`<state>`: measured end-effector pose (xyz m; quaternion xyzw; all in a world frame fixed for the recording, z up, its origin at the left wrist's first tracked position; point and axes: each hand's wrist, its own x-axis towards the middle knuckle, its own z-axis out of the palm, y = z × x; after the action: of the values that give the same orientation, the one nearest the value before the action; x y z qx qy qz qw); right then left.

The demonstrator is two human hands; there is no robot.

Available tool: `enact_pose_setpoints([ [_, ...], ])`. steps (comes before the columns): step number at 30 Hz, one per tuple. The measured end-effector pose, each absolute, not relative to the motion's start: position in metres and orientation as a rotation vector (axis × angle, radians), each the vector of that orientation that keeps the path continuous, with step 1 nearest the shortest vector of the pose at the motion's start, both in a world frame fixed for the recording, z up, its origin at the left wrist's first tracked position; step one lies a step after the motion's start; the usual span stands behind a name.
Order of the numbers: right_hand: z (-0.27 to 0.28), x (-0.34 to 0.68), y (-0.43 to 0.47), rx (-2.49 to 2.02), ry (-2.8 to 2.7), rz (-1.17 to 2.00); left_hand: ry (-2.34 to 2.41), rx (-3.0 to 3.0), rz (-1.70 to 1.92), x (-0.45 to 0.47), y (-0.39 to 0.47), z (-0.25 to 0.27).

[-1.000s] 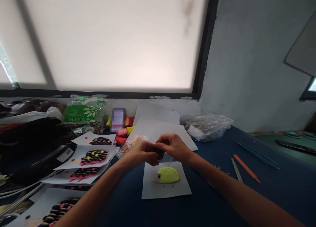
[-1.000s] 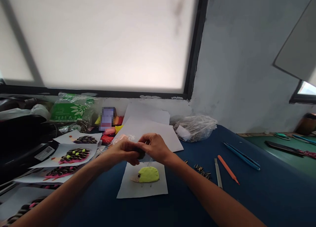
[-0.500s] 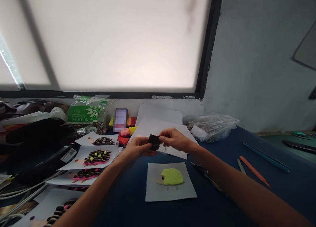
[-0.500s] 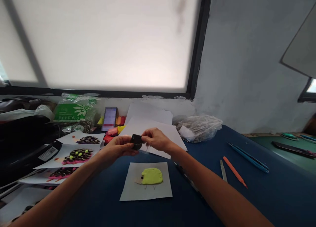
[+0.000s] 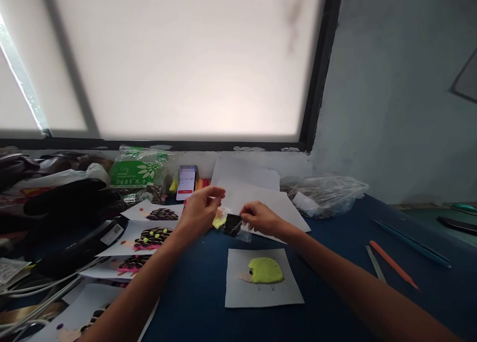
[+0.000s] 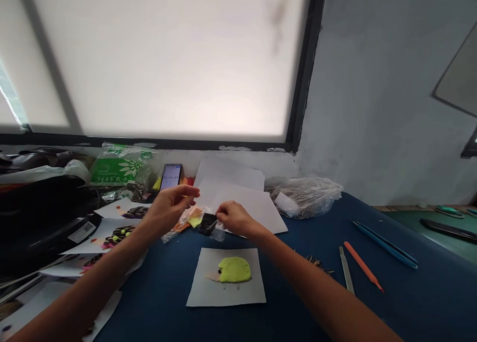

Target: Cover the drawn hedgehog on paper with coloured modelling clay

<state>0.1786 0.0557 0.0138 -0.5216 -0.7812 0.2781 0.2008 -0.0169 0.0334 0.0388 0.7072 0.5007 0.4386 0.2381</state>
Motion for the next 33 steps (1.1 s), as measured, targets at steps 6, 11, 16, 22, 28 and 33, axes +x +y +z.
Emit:
enact_pose_setpoints([
  [6, 0.008, 0.145, 0.05, -1.487, -2.313, 0.518, 1.66, 2.279, 0.844, -0.014, 0.036, -0.001],
  [11, 0.008, 0.133, 0.037, -1.527, -2.397, 0.177, 1.817, 2.429, 0.49, -0.026, 0.035, -0.016],
  [16, 0.013, 0.127, 0.021, -1.438, -2.625, 0.063, 1.878, 2.474, 0.322, -0.028, 0.035, -0.009],
  [22, 0.011, 0.125, 0.025, -1.492, -2.732, 0.026, 1.983, 2.447, 0.285, -0.024, 0.032, -0.002],
  [28, 0.002, 0.123, 0.034, -1.485, -2.692, 0.074, 2.003, 2.416, 0.597, -0.029, 0.028, 0.029],
  [33, 0.003, 0.12, 0.035, -1.385, -2.65, 0.183, 1.833, 2.289, 0.95, -0.029, 0.029, 0.046],
])
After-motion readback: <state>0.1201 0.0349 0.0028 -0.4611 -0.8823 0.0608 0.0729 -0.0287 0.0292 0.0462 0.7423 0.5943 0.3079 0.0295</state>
